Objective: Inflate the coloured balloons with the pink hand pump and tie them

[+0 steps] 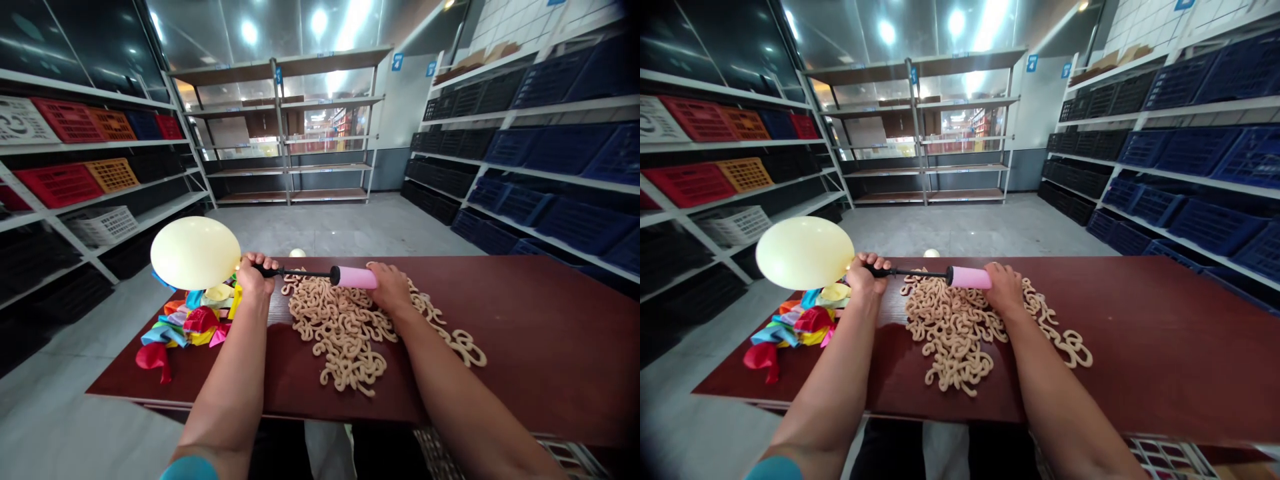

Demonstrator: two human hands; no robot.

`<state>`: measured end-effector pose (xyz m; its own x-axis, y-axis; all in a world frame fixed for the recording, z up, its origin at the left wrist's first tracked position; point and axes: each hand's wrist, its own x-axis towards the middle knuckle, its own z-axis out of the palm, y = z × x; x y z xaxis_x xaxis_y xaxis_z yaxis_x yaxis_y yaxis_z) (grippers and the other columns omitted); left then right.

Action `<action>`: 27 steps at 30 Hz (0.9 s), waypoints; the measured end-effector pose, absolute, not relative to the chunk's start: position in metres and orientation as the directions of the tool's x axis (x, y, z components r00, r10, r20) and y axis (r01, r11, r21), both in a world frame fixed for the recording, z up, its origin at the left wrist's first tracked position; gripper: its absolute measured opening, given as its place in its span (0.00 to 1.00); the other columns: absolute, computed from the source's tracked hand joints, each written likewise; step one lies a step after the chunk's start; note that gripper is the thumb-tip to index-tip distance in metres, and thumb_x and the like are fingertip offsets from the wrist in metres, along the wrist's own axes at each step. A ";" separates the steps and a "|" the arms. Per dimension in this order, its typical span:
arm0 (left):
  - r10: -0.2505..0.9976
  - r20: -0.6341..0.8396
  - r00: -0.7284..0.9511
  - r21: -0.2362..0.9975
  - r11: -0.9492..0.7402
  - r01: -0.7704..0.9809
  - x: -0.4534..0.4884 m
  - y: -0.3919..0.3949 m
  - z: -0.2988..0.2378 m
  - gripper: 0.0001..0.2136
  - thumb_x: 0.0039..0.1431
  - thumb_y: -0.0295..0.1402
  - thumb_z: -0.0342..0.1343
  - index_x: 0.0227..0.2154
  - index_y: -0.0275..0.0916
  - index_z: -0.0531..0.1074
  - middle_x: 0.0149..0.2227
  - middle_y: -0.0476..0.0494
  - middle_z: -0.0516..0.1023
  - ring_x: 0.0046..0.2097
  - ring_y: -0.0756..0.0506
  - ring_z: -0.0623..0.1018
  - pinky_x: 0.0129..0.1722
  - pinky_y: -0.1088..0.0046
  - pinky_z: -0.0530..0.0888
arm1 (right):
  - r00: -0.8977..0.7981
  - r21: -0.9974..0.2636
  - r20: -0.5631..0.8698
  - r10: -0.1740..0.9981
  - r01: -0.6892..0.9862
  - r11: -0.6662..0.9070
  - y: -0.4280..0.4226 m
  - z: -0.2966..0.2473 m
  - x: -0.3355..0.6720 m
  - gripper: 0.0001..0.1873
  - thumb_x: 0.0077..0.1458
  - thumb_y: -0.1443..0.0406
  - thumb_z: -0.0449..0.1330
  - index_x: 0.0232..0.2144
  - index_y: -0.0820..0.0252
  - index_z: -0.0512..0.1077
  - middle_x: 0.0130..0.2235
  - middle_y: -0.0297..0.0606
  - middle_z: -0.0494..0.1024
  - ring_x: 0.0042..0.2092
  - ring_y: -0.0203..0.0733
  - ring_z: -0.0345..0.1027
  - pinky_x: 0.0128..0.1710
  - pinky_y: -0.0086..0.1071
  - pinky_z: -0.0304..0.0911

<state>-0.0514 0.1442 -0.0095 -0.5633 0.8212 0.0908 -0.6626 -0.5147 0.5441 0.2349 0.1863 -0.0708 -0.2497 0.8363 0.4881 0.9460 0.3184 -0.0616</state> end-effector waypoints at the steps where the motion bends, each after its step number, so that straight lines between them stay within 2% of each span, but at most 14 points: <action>1: 0.822 0.098 -0.561 0.538 -0.518 -0.665 -0.050 0.144 -0.010 0.06 0.44 0.24 0.45 0.21 0.39 0.52 0.17 0.56 0.53 0.16 0.54 0.58 0.18 0.75 0.58 | -0.262 -0.053 0.486 0.834 0.943 0.328 0.186 -0.071 0.234 0.17 0.46 0.66 0.55 0.41 0.57 0.64 0.40 0.40 0.70 0.40 0.44 0.58 0.36 0.34 0.46; 7: 0.872 0.148 -0.467 0.545 -0.466 -0.697 -0.022 0.144 -0.017 0.07 0.46 0.25 0.45 0.21 0.39 0.51 0.18 0.55 0.53 0.16 0.54 0.57 0.18 0.75 0.58 | -0.428 -0.009 0.502 0.752 0.867 0.499 0.173 -0.069 0.214 0.14 0.44 0.63 0.56 0.37 0.60 0.64 0.37 0.41 0.71 0.40 0.45 0.59 0.38 0.34 0.48; 13: 0.900 0.177 -0.398 0.571 -0.423 -0.704 -0.001 0.145 -0.025 0.07 0.46 0.24 0.46 0.21 0.40 0.51 0.19 0.54 0.53 0.17 0.54 0.59 0.19 0.75 0.59 | -0.472 -0.050 0.521 0.711 0.815 0.577 0.162 -0.068 0.199 0.15 0.47 0.61 0.55 0.38 0.60 0.64 0.36 0.40 0.71 0.39 0.44 0.61 0.38 0.33 0.48; 17: 0.899 0.175 -0.400 0.562 -0.425 -0.710 -0.005 0.145 -0.022 0.07 0.45 0.24 0.45 0.21 0.39 0.51 0.18 0.54 0.54 0.17 0.53 0.59 0.19 0.74 0.60 | -0.452 -0.054 0.506 0.735 0.834 0.550 0.167 -0.067 0.203 0.13 0.47 0.61 0.55 0.37 0.59 0.65 0.36 0.39 0.72 0.40 0.44 0.61 0.40 0.34 0.47; 22: 0.852 0.159 -0.498 0.540 -0.497 -0.679 -0.033 0.145 -0.015 0.07 0.45 0.24 0.45 0.21 0.40 0.51 0.18 0.55 0.53 0.16 0.53 0.58 0.19 0.74 0.59 | -0.354 -0.038 0.535 0.767 0.897 0.441 0.176 -0.065 0.220 0.13 0.47 0.62 0.56 0.38 0.56 0.65 0.38 0.39 0.72 0.42 0.45 0.60 0.41 0.36 0.45; 27: 0.835 0.144 -0.532 0.525 -0.520 -0.674 -0.047 0.145 -0.014 0.07 0.44 0.25 0.45 0.21 0.40 0.51 0.17 0.56 0.52 0.16 0.54 0.57 0.19 0.76 0.58 | -0.257 -0.040 0.509 0.822 0.946 0.321 0.182 -0.069 0.233 0.14 0.47 0.64 0.55 0.39 0.56 0.65 0.39 0.38 0.71 0.39 0.44 0.59 0.36 0.34 0.45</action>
